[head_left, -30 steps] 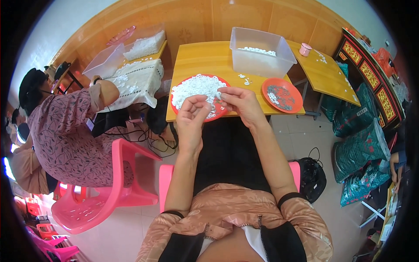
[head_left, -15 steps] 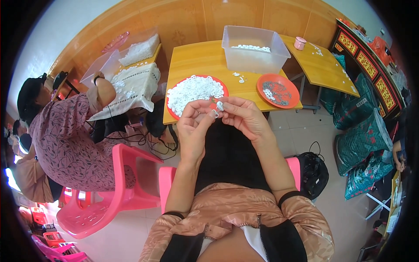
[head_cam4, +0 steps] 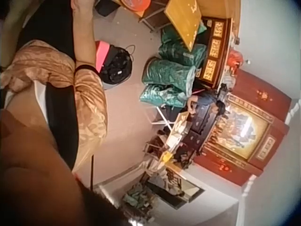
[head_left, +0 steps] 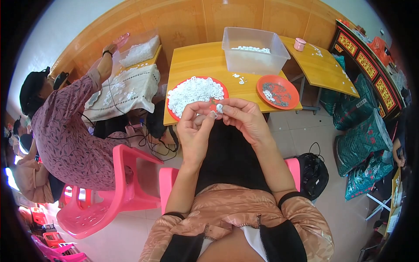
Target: Sorting and inspecting small white dice-like components from a red plate into a plastic container.
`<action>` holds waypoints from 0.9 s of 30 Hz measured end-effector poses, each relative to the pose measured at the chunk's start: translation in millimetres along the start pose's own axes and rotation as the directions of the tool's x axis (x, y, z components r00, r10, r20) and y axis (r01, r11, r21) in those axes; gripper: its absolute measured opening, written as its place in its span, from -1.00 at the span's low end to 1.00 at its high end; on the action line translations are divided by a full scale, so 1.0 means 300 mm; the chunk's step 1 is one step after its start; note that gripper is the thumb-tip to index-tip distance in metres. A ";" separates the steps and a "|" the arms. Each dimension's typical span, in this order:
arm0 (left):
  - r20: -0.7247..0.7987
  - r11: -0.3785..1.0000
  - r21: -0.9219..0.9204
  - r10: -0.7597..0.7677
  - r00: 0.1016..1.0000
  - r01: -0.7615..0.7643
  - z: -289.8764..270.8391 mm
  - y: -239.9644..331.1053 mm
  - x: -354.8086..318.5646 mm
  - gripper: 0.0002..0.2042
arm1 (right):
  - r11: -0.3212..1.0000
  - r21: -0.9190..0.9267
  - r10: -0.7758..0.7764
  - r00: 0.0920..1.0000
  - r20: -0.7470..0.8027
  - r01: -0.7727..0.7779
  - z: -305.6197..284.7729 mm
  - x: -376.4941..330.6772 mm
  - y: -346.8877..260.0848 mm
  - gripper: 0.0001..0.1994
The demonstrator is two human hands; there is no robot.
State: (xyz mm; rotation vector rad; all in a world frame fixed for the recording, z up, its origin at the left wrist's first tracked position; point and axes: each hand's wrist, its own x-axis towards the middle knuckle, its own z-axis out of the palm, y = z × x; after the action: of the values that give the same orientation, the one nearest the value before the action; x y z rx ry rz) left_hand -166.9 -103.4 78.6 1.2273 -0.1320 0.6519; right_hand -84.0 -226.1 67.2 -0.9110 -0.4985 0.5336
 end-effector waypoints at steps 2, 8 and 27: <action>-0.032 0.999 0.020 0.042 0.999 -0.041 0.018 0.002 -0.016 -0.83 | 0.996 -0.076 -0.053 0.998 -0.022 0.051 0.012 -0.019 -0.004 -0.81; -0.100 0.993 0.050 0.107 0.989 -0.102 0.051 -0.007 -0.053 -0.79 | 0.890 -0.292 -0.368 0.930 -0.011 0.349 0.059 -0.071 0.005 -0.83; 0.143 0.991 -0.126 -0.018 0.990 0.036 -0.001 -0.047 -0.030 -0.75 | 0.895 -0.312 -0.323 0.946 0.037 0.317 0.040 -0.127 -0.074 -0.83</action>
State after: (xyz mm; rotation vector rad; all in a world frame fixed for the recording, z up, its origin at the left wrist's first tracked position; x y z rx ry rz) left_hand -166.9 -109.2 62.8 1.1487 -0.2716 0.5246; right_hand -115.5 -253.8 85.1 -1.1094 -0.7179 0.1448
